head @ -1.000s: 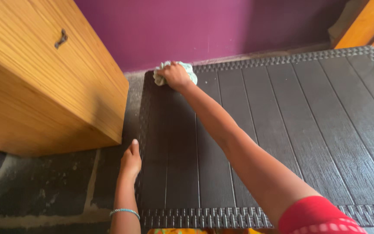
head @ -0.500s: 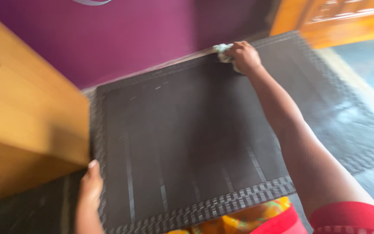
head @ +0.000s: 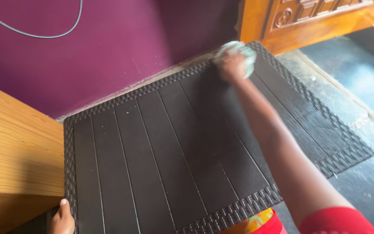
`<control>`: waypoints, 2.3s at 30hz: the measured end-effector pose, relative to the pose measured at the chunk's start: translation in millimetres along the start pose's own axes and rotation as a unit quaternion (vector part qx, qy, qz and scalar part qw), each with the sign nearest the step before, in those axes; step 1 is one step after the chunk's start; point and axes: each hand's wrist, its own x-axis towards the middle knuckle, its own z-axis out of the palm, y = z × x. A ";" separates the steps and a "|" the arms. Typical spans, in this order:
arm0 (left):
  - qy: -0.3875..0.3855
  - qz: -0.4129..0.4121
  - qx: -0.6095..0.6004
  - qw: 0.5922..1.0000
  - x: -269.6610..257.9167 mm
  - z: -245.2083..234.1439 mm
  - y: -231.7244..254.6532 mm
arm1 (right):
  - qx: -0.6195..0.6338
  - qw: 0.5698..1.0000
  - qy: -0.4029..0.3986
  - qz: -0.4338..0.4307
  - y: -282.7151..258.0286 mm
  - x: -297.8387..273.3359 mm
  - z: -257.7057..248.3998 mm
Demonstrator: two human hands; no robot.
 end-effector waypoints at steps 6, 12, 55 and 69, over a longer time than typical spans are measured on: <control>-0.005 -0.057 -0.089 0.994 -27.0 -6.3 22.2 | 0.141 0.906 -0.125 -0.379 -296.9 -114.9 -66.2; -0.010 -0.088 -0.092 0.992 -39.7 -14.1 35.8 | 0.344 0.811 -0.090 -0.465 -388.5 -216.8 -158.5; -0.178 -0.021 -0.181 0.967 -39.3 -20.1 31.1 | 0.156 0.970 -0.053 -0.179 145.4 -385.6 -286.4; -0.127 0.069 -0.408 0.902 -34.7 29.8 -52.1 | 0.427 0.702 -0.266 -0.505 -255.5 -411.0 -360.9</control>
